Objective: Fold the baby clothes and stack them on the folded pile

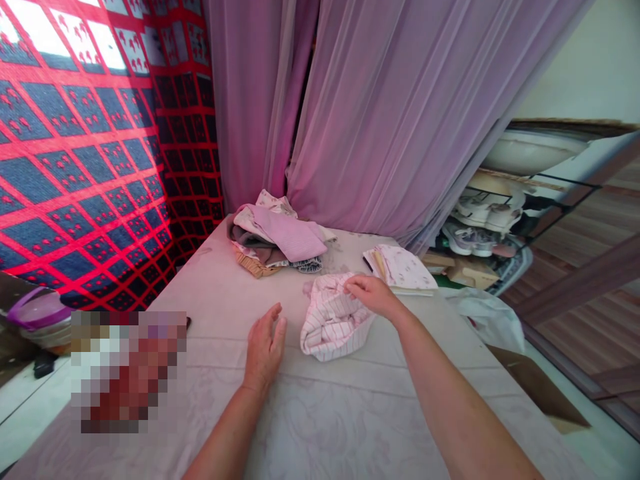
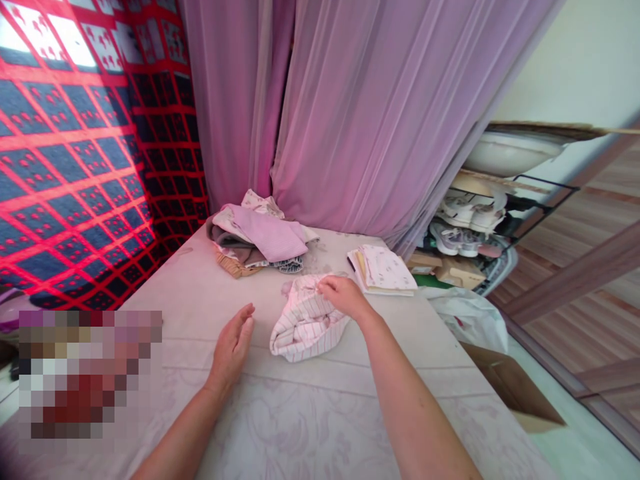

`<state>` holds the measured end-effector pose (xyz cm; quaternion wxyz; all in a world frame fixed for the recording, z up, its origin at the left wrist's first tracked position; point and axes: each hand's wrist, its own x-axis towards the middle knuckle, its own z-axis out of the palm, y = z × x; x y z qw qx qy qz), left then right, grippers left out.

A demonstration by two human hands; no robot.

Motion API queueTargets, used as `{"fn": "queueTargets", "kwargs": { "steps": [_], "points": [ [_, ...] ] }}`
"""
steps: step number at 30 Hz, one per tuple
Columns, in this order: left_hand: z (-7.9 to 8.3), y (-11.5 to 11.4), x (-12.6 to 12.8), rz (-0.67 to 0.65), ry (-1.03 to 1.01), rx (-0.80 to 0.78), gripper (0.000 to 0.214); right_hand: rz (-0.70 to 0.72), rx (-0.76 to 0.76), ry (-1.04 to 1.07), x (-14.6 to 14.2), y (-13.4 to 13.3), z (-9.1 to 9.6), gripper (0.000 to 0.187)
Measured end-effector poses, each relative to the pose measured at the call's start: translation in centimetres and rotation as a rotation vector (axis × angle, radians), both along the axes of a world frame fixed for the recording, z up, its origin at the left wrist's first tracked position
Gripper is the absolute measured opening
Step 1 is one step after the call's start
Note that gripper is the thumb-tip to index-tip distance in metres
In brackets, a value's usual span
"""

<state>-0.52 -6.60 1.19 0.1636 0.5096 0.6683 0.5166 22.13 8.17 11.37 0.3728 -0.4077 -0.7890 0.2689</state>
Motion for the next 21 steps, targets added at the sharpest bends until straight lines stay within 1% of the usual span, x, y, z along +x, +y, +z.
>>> {"fn": "queueTargets", "kwargs": {
  "steps": [1, 2, 3, 4, 5, 8, 9, 11, 13, 14, 15, 17, 18, 20, 21],
  "points": [
    [0.1, 0.0, 0.1, -0.011, 0.019, -0.009, 0.043, -0.066, 0.019, -0.039, 0.9, 1.0, -0.9, 0.023],
    [0.2, 0.0, 0.1, -0.020, 0.036, -0.020, 0.042, -0.227, 0.089, -0.114, 1.7, 1.9, -1.7, 0.026],
    [0.3, -0.1, 0.2, -0.027, 0.049, -0.033, 0.041, -0.348, 0.131, -0.174, 2.6, 2.5, -2.4, 0.025],
    [0.4, -0.1, 0.2, -0.031, 0.058, -0.045, 0.041, -0.393, 0.136, -0.197, 3.2, 3.0, -3.0, 0.024],
    [0.5, -0.2, 0.2, -0.035, 0.061, -0.055, 0.041, -0.401, 0.127, -0.214, 3.8, 3.2, -3.6, 0.023],
    [0.6, -0.2, 0.3, -0.043, 0.058, -0.073, 0.040, -0.249, 0.027, -0.196, 4.5, 3.0, -5.2, 0.016],
    [0.5, -0.2, 0.3, -0.043, 0.055, -0.069, 0.040, -0.208, -0.004, -0.182, 4.5, 2.8, -5.6, 0.013],
    [0.4, -0.2, 0.2, -0.040, 0.043, -0.050, 0.041, -0.191, -0.043, -0.146, 4.2, 2.5, -5.6, 0.009],
    [0.2, -0.1, 0.2, -0.029, 0.017, -0.021, 0.042, -0.211, -0.061, -0.093, 3.4, 2.4, -4.7, 0.009],
    [0.0, -0.1, 0.1, -0.021, -0.006, -0.005, 0.043, -0.223, -0.063, -0.061, 2.8, 2.3, -3.9, 0.011],
    [-0.1, 0.0, 0.1, -0.011, -0.036, 0.013, 0.044, -0.229, -0.064, -0.024, 1.9, 2.2, -2.8, 0.015],
    [-0.2, 0.0, 0.0, 0.021, -0.110, 0.057, 0.050, -0.197, -0.072, 0.059, -0.5, 2.0, -0.1, 0.029],
    [-0.2, 0.0, -0.1, 0.046, -0.151, 0.082, 0.053, -0.150, -0.083, 0.111, -1.8, 1.9, 1.4, 0.035],
    [0.1, 0.0, -0.3, 0.118, -0.233, 0.133, 0.057, 0.036, -0.133, 0.350, -4.3, 1.9, 4.3, 0.042],
    [0.2, -0.1, -0.4, 0.158, -0.270, 0.154, 0.057, 0.096, -0.135, 0.415, -5.2, 2.1, 5.5, 0.044]
  ]
}}
